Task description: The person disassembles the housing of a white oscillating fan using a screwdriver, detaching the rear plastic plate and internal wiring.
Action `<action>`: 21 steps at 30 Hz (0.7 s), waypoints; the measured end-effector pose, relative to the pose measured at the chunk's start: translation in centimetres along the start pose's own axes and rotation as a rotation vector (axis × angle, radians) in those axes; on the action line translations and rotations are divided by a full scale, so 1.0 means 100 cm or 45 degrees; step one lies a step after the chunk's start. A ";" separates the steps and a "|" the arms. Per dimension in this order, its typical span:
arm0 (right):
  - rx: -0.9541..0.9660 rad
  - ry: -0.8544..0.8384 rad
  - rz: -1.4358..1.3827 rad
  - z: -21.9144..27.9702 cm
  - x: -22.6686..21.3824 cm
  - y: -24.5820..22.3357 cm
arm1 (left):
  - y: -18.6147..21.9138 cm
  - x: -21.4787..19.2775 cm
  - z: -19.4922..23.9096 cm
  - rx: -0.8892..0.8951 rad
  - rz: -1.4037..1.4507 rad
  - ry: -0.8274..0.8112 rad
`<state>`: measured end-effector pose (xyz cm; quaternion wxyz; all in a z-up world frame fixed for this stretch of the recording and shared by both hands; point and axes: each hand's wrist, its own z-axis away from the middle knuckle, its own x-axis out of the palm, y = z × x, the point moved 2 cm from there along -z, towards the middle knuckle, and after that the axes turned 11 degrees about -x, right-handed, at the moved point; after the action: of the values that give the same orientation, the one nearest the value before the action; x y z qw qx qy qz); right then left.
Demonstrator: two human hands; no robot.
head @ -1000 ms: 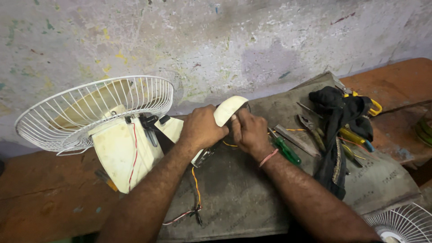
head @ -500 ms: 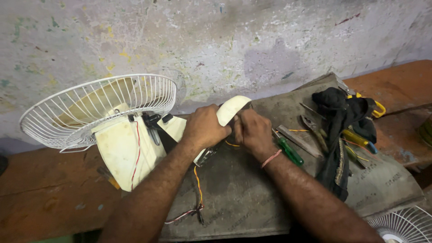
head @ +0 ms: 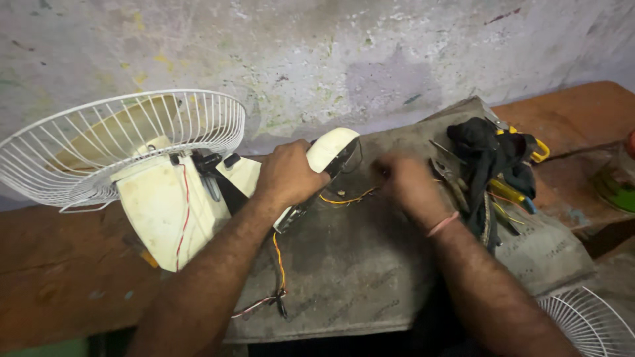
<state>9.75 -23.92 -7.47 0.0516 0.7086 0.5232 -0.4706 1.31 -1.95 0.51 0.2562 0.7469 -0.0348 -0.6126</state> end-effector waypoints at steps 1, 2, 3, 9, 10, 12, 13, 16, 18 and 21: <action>-0.100 -0.072 0.088 0.006 0.009 0.001 | 0.001 0.001 0.000 0.018 0.016 0.009; -0.205 -0.144 0.172 0.013 0.022 0.000 | 0.000 0.001 0.001 0.033 0.030 0.022; -0.310 -0.216 0.257 0.019 0.033 0.001 | 0.000 0.001 0.001 0.048 0.043 0.036; -0.269 -0.089 0.407 0.032 0.069 0.031 | -0.003 0.004 0.008 0.050 0.076 0.068; -0.267 -0.114 0.438 0.032 0.073 0.035 | -0.002 0.004 0.008 0.050 0.076 0.065; -0.263 -0.163 0.500 0.030 0.079 0.039 | -0.002 0.003 0.008 0.050 0.076 0.062; -0.258 -0.177 0.507 0.029 0.081 0.039 | -0.002 0.003 0.008 0.046 0.063 0.053; -0.261 -0.217 0.535 0.025 0.080 0.033 | -0.002 0.002 0.006 0.043 0.045 0.042; -0.284 -0.231 0.561 0.023 0.073 0.024 | -0.002 0.002 0.006 0.058 0.059 0.055; -0.038 -0.276 0.529 0.016 0.058 0.013 | -0.003 0.003 0.007 0.033 0.067 0.043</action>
<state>9.91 -21.41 -13.05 0.2138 0.7456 0.3642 -0.5155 0.68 -2.01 0.06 0.2630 0.7593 -0.0581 -0.5923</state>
